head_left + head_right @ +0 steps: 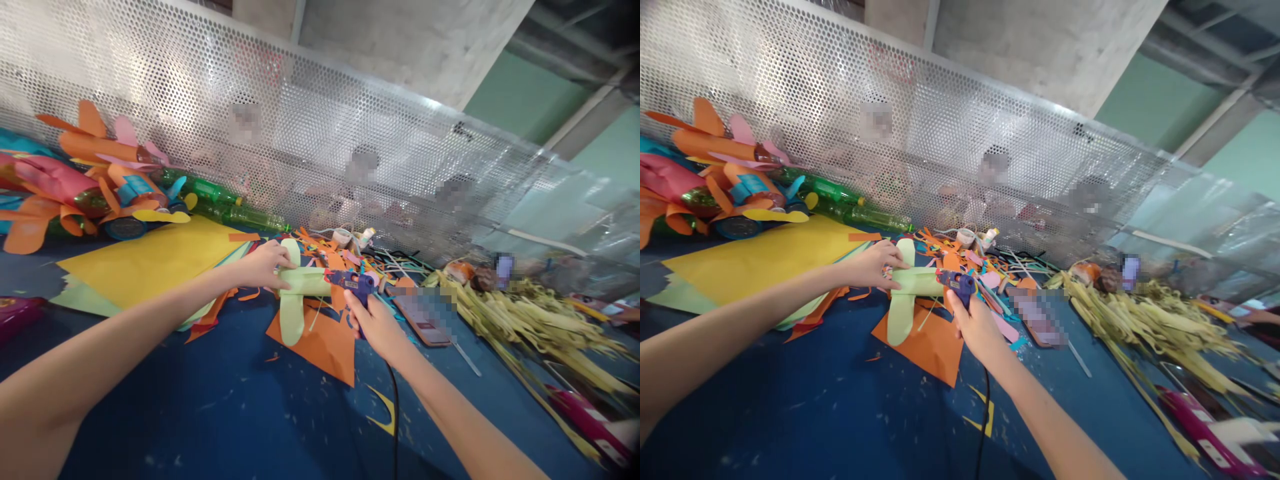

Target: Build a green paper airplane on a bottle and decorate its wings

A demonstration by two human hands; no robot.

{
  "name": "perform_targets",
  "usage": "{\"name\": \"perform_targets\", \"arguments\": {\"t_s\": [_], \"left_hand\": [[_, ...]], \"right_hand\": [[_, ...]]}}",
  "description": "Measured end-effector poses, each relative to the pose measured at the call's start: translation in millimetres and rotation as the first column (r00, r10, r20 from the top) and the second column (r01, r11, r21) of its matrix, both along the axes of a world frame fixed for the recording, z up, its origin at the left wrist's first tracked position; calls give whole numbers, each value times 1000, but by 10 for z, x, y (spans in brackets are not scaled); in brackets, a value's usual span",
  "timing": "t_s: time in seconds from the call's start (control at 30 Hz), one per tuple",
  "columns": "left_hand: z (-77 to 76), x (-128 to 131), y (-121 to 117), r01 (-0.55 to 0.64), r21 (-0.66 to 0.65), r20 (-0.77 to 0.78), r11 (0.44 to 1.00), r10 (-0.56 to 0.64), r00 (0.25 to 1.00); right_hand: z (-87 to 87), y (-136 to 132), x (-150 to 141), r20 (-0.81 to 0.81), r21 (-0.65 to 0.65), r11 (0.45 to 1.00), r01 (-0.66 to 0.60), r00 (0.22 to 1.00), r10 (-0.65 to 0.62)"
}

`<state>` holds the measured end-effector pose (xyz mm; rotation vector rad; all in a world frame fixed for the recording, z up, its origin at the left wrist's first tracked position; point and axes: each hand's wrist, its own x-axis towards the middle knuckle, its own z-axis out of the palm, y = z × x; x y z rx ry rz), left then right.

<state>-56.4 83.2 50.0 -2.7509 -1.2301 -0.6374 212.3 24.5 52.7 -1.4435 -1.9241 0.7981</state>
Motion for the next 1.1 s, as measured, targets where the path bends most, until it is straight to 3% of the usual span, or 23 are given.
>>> {"name": "perform_targets", "arguments": {"t_s": [0.23, 0.43, 0.6, 0.83, 0.97, 1.1], "left_hand": [[16, 13, -24, 0, -5, 8, 1000, 0, 1000], [6, -2, -5, 10, 6, 10, 1000, -10, 1000], [-15, -9, 17, 31, 20, 18, 999, -31, 999], [21, 23, -31, 55, 34, -39, 998, -54, 998], [24, 37, -73, 57, 83, -122, 995, -47, 991], [28, 52, -103, 87, 112, -157, 990, -69, 985]], "right_hand": [[-18, -8, 11, -49, -10, 1000, 10, 999, -10], [98, -93, -16, -357, -65, 998, 17, 933, -40], [172, -216, 69, -482, -53, 998, 33, 875, -55], [269, -348, 208, -549, 80, 996, 50, 836, 2], [303, -386, 278, -581, 252, 959, 130, 813, 42], [262, -303, 358, -400, 402, 889, 221, 916, -47]]}}
